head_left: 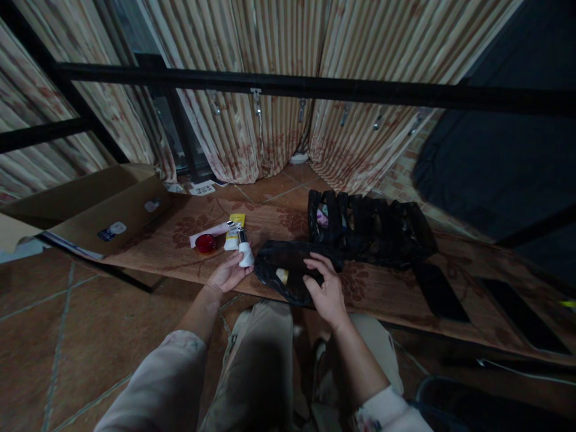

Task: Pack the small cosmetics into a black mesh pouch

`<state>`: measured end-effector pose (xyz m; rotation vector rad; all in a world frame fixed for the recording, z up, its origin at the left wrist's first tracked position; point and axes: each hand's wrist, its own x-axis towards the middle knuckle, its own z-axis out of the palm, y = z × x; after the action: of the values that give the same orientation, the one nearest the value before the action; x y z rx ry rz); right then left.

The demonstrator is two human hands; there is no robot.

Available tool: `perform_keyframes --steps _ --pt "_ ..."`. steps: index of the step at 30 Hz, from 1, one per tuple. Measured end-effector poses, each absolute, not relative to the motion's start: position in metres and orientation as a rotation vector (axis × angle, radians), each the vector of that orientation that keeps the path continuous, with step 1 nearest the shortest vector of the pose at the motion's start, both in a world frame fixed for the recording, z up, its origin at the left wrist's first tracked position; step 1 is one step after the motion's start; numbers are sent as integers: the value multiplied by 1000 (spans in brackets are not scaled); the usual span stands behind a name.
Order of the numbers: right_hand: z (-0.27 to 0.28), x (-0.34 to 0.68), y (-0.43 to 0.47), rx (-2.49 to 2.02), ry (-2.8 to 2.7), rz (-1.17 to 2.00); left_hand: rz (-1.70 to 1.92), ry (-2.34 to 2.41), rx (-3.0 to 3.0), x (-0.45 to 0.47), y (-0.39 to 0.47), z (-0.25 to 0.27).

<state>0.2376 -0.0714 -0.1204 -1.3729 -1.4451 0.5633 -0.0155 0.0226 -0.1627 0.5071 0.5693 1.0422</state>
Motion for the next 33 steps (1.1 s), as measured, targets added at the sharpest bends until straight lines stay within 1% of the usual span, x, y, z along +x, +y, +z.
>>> perform_keyframes --steps 33 --pt "-121 238 -71 -1363 -1459 541 1054 579 469 -16 25 -166"
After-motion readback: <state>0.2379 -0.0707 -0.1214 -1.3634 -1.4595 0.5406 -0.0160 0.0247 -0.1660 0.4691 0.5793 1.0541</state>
